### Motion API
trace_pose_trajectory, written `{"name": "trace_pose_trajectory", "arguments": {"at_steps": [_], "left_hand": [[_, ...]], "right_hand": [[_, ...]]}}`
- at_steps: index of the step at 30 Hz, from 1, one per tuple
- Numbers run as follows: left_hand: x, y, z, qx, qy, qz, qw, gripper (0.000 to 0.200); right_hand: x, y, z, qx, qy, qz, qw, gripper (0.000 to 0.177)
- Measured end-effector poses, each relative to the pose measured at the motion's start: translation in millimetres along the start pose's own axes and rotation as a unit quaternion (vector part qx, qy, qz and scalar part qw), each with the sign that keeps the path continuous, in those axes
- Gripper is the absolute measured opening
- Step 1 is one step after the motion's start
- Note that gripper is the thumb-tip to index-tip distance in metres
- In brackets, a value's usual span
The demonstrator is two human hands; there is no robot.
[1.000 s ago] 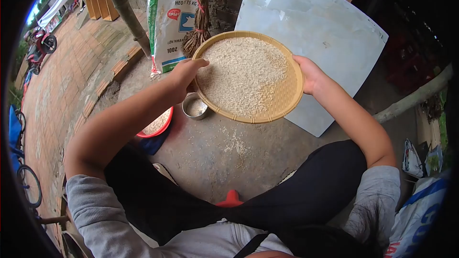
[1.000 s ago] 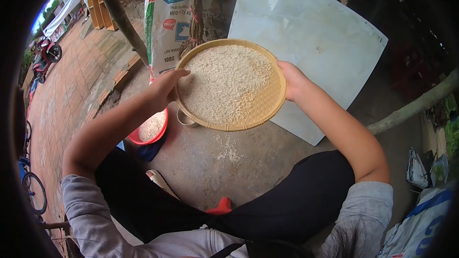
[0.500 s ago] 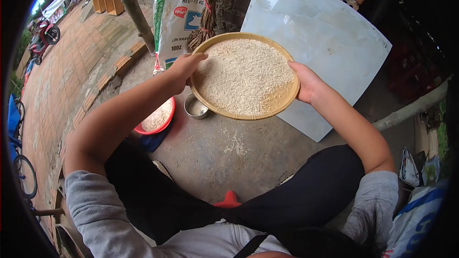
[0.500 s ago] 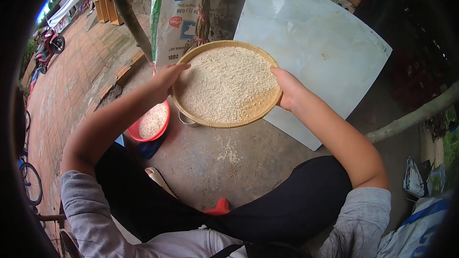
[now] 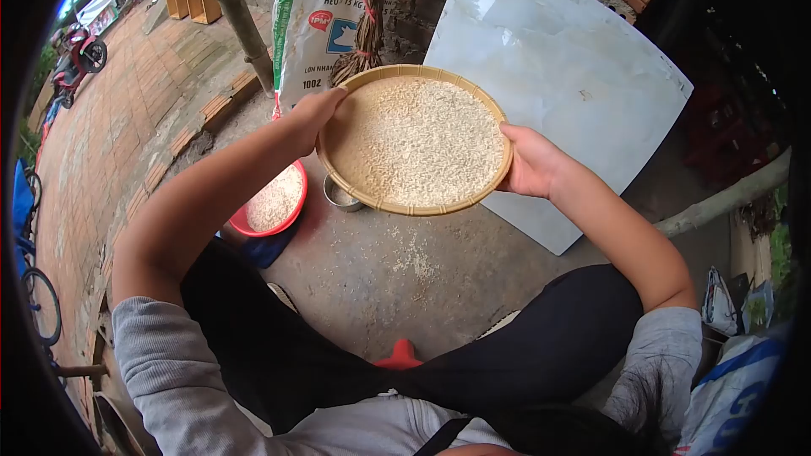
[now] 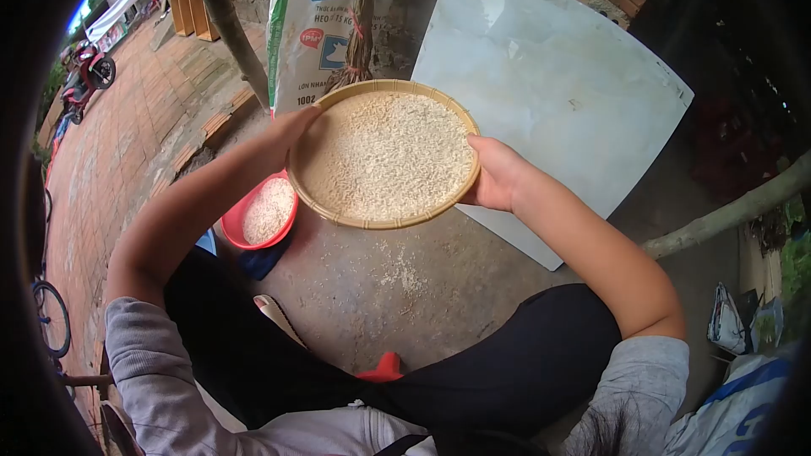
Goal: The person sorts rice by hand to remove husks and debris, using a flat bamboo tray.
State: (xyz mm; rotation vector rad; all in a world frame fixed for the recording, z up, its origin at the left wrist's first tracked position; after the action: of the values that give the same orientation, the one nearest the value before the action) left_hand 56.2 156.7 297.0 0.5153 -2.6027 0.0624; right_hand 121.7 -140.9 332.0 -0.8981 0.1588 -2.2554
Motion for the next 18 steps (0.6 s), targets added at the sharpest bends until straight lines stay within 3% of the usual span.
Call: {"name": "trace_pose_trajectory", "arguments": {"at_steps": [3, 5, 6, 7, 8, 11, 14, 17, 18], "left_hand": [[-20, 10, 19, 0.029, 0.010, 0.015, 0.999, 0.044], [13, -13, 22, -0.053, 0.020, -0.041, 0.998, 0.042], [34, -38, 16, 0.035, -0.024, -0.017, 0.999, 0.041], [39, -44, 16, -0.053, -0.015, 0.007, 0.998, 0.039], [42, -49, 14, -0.054, -0.024, 0.008, 0.998, 0.037], [26, -30, 8, -0.032, -0.013, -0.004, 0.999, 0.034], [3, 1, 2, 0.009, -0.002, 0.031, 0.999, 0.034], [19, -16, 8, 0.021, -0.040, -0.003, 0.999, 0.032], [30, -28, 7, -0.052, -0.008, 0.006, 0.999, 0.030]], "right_hand": [[3, -2, 6, 0.030, 0.012, 0.019, 0.999, 0.042], [-13, 28, 15, 0.013, 0.039, 0.019, 0.999, 0.042], [-26, 51, 17, -0.043, 0.028, 0.020, 0.998, 0.042], [-29, 56, 20, -0.096, 0.018, 0.021, 0.995, 0.042], [-28, 63, 16, -0.082, 0.023, -0.022, 0.996, 0.042], [-26, 36, 7, -0.065, 0.063, 0.003, 0.996, 0.042], [-2, -3, 2, 0.032, 0.007, 0.011, 0.999, 0.043], [-14, 22, 19, 0.016, 0.062, -0.015, 0.998, 0.041], [-38, 55, 19, -0.066, 0.055, 0.015, 0.996, 0.041]]}}
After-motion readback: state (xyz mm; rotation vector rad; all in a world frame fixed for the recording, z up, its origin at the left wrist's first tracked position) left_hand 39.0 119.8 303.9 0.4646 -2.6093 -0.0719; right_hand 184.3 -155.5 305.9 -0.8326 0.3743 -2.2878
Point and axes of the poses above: each hand's wrist, its own x-axis away from the middle knuckle, its own y-axis out of the back of the hand, z = x × y, the point moved 5 cm from there along -x, towards the middle knuckle, and after that the axes turned 5 degrees about z, right-handed, at the moved point
